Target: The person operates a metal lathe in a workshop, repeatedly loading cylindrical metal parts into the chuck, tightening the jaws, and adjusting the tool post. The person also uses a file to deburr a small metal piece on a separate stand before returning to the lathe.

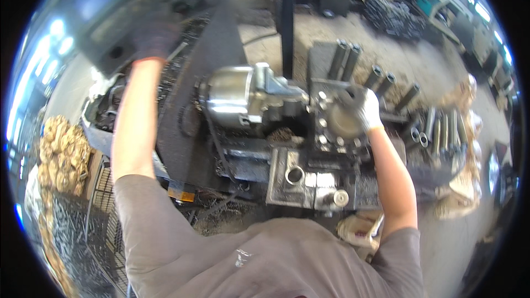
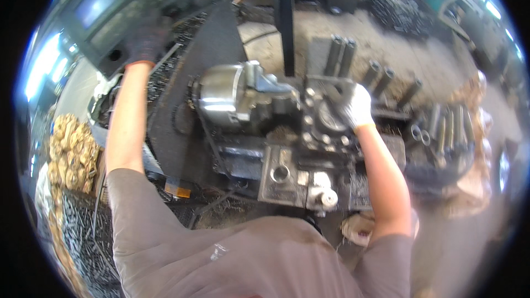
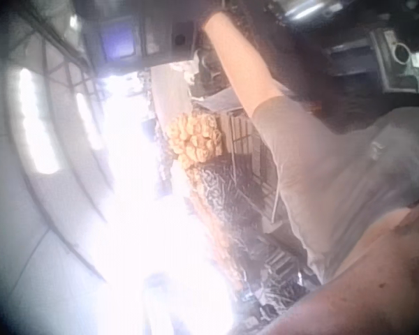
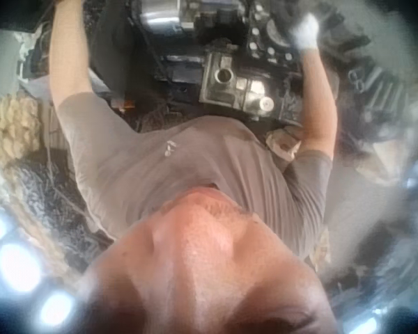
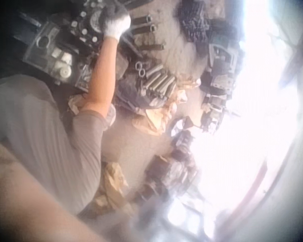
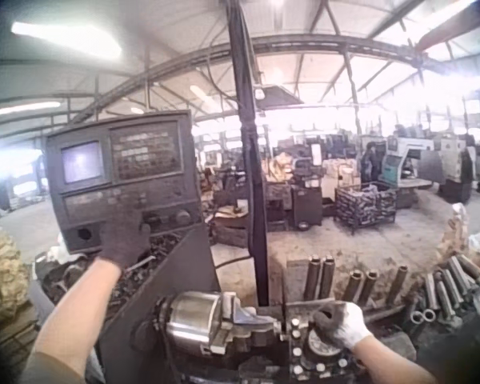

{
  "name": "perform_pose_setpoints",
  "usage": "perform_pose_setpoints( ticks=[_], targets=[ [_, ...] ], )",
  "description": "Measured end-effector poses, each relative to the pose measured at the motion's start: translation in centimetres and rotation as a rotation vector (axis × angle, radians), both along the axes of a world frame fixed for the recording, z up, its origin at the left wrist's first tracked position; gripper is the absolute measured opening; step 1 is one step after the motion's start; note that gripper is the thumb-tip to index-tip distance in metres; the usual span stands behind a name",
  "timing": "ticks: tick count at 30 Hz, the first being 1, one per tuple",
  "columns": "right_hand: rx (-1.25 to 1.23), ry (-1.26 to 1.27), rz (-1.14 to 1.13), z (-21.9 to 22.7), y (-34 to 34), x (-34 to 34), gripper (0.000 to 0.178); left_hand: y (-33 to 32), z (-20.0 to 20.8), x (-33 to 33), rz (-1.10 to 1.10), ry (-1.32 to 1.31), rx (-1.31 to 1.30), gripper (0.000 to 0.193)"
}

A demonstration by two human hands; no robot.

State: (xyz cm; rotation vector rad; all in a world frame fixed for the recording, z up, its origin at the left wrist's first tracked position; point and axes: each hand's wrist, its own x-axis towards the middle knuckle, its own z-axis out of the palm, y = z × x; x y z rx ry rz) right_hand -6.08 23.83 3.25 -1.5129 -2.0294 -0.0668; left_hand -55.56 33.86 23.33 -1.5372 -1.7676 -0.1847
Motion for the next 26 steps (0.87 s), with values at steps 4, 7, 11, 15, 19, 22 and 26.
perform_pose_setpoints(
  ticks=[4, 7, 11, 15, 19, 22, 26],
  targets=[
    [-0.048, 0.207, -0.034, 0.7, -1.0, -0.4, 0.03, -0.4, 0.2, 4.5, -0.091, -0.212, -0.135, 0.044],
    [-0.063, 0.235, -0.027, 0.9, -0.5, -0.7, 0.029, 1.0, 0.4, 6.4, -0.066, -0.149, -0.15, 0.038],
    [-0.062, 0.234, -0.046, 0.6, -0.6, -0.5, 0.029, 3.0, 0.6, 7.4, -0.083, -0.135, -0.166, 0.036],
    [-0.079, 0.206, -0.07, 0.6, -0.7, -0.5, 0.029, 4.2, 0.2, 7.8, -0.105, -0.104, -0.132, 0.034],
    [-0.085, 0.194, -0.072, 0.7, -0.7, -0.6, 0.031, 4.8, 0.3, 8.1, -0.043, -0.106, -0.162, 0.032],
    [-0.087, 0.181, -0.059, 0.6, -0.7, -0.4, 0.031, 3.8, -0.6, 7.7, -0.169, -0.077, 0.014, 0.03],
    [-0.121, 0.171, -0.06, 0.5, -0.2, -0.2, 0.032, 3.9, -0.2, 7.3, -0.076, -0.181, -0.086, 0.035]
  ],
)
